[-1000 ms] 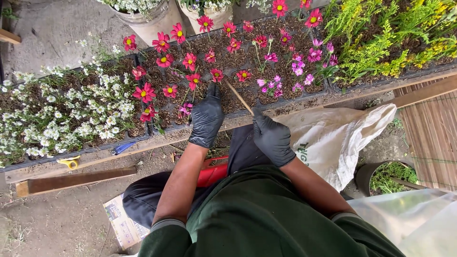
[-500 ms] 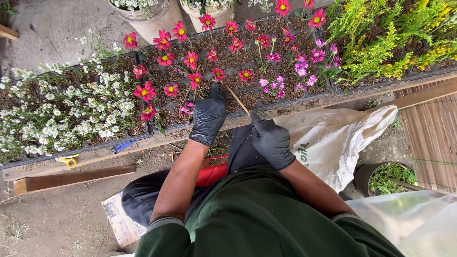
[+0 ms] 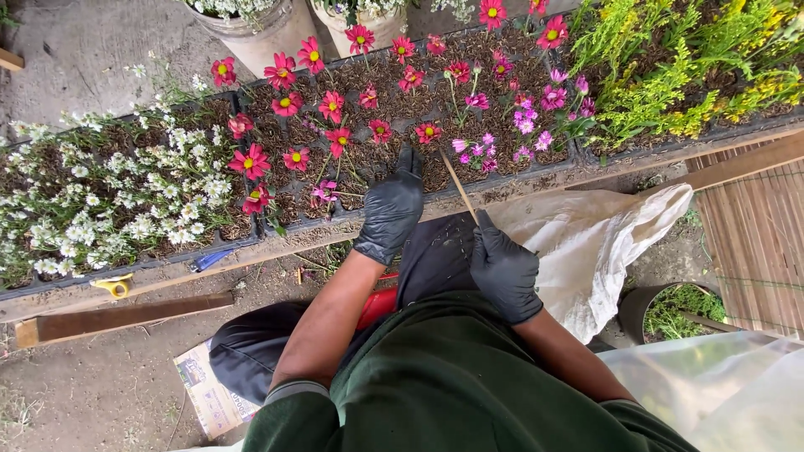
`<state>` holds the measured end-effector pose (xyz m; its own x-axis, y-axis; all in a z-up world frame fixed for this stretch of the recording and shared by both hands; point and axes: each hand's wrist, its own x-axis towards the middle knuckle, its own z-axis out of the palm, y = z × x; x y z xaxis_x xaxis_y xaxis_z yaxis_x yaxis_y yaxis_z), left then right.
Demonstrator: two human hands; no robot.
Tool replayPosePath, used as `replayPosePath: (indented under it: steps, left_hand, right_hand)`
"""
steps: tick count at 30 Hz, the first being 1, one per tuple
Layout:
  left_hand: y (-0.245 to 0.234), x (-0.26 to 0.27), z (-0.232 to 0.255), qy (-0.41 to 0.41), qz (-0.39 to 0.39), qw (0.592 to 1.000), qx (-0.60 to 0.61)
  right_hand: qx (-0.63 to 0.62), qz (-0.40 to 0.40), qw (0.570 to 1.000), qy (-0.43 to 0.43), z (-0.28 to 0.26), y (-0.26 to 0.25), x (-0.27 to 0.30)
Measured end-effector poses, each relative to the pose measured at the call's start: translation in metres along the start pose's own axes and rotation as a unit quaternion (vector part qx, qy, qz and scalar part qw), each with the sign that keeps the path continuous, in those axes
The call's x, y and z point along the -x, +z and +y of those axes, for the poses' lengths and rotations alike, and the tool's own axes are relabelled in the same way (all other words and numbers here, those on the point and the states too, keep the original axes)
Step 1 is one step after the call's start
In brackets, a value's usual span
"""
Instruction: Planting flower seedlings into a tray of soil using a wooden stick to create holes.
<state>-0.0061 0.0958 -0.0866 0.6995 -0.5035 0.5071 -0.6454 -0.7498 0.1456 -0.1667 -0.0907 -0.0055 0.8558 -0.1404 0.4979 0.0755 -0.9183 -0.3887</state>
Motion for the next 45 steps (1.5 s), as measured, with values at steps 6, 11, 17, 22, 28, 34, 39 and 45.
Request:
replayPosePath:
  steps: [6,11,17,22,28,34,39,45]
  left_hand:
    - [-0.056,-0.043,0.037,-0.095,-0.010,0.995,0.037]
    - [0.081,0.007,-0.016,0.007,0.297,0.954,0.031]
    - [0.067,-0.009,-0.010,-0.002,0.257,0.966,0.017]
    - [0.048,-0.015,-0.006,-0.010,0.207,0.978,0.001]
    - [0.032,-0.033,0.003,-0.022,0.159,0.987,-0.018]
    - [0.014,-0.049,0.013,-0.036,0.112,0.992,-0.037]
    - [-0.023,-0.026,0.018,-0.046,0.076,0.995,-0.051]
    - [-0.077,0.013,0.000,-0.056,0.021,0.996,-0.067]
  right_hand:
    - [0.013,-0.001,1.000,-0.023,0.001,0.019,-0.012]
    - [0.052,-0.008,0.999,-0.003,0.004,0.035,-0.012]
    - [0.035,-0.019,0.997,-0.060,0.007,0.029,-0.020]
    - [0.019,-0.005,0.999,-0.032,0.007,0.024,-0.020]
    - [0.017,-0.054,0.997,-0.047,0.006,0.029,-0.019]
    - [0.022,-0.052,0.998,-0.041,0.002,0.026,-0.024]
    - [-0.002,-0.013,1.000,-0.019,0.003,0.014,-0.008]
    - [0.039,0.025,0.997,0.061,0.002,0.017,0.015]
